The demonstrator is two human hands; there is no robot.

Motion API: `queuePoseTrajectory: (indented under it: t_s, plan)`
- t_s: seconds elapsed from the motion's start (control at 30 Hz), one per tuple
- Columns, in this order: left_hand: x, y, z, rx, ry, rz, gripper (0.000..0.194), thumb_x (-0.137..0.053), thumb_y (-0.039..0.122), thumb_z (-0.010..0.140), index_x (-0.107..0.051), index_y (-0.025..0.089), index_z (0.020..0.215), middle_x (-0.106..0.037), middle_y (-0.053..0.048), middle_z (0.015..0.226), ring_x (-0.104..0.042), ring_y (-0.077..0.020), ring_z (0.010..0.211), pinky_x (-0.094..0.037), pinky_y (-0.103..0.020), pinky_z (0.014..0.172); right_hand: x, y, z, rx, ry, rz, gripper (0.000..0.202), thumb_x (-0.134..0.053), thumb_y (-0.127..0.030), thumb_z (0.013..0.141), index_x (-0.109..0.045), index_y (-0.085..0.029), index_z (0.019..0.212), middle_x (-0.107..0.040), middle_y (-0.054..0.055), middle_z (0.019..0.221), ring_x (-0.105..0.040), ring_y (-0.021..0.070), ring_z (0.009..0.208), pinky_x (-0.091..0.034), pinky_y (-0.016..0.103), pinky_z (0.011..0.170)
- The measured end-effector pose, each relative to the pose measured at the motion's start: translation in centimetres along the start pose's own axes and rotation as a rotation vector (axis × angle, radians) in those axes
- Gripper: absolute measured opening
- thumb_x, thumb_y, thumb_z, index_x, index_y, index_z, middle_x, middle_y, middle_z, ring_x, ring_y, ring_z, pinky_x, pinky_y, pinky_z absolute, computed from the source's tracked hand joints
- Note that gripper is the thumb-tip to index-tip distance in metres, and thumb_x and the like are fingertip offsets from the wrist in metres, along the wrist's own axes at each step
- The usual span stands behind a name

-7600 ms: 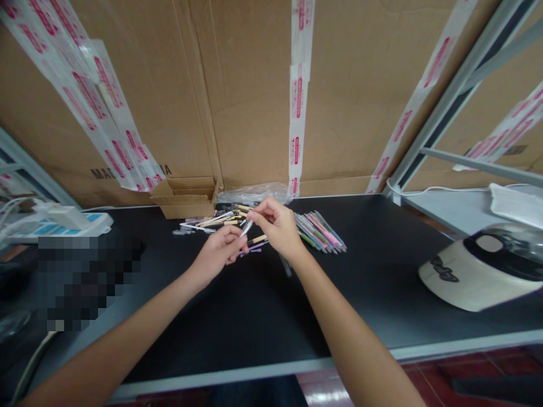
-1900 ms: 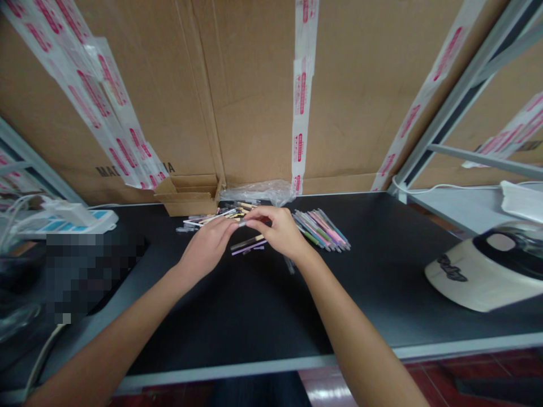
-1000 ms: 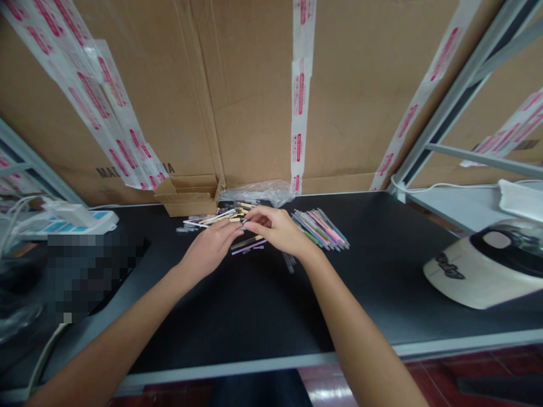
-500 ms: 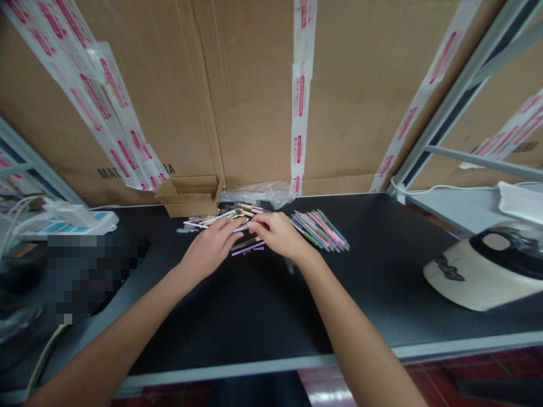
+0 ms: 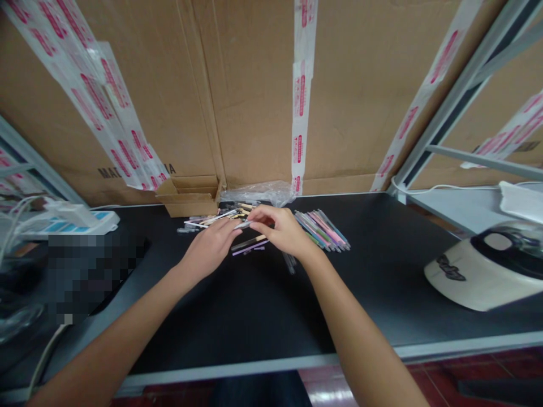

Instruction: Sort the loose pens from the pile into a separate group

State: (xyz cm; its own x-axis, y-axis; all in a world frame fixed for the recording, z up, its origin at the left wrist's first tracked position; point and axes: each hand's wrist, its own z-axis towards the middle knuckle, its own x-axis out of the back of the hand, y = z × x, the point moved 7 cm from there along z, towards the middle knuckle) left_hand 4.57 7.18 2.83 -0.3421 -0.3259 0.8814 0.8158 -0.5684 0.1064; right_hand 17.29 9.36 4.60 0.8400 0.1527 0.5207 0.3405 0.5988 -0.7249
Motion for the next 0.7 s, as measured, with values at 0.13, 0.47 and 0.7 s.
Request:
queuePoseTrajectory:
  t_s: [0.13,0.47,0.7]
  plan:
    - [0.0,0.1,-0.1,-0.003,0.006,-0.023,0.03,-0.036,0.031,0.094,-0.052,0.017,0.115,-0.061,-0.01,0.108,-0.056,-0.0199,0.107,-0.046,-0.035,0.091,-0.4,0.6,0.0,-0.013,0.034,0.016,0.017,-0.057,-0.031,0.081,-0.066,-0.018,0.086,-0.067,0.004,0.085,-0.061,0.0159,0.076,-0.048,0.027,0.072]
    - [-0.4,0.0,-0.3,-0.03,0.032,0.027,0.04,-0.033,0.027,0.094,-0.041,0.012,0.13,-0.057,-0.015,0.117,-0.05,-0.0233,0.118,-0.043,-0.038,0.098,-1.1,1.4,0.2,-0.109,0.01,0.105,0.023,-0.052,-0.033,0.083,-0.061,-0.014,0.073,-0.056,0.0,0.057,-0.05,0.0093,0.052,-0.041,0.021,0.052]
    - [-0.3,0.7,-0.2,-0.099,0.04,-0.035,0.039,-0.031,0.003,0.086,-0.048,0.013,0.12,-0.054,-0.013,0.113,-0.051,-0.021,0.11,-0.042,-0.037,0.098,-0.8,2.5,0.3,-0.243,0.039,0.355,0.027,-0.062,-0.041,0.076,-0.056,-0.015,0.077,-0.058,0.0,0.058,-0.051,0.0092,0.05,-0.043,0.022,0.052]
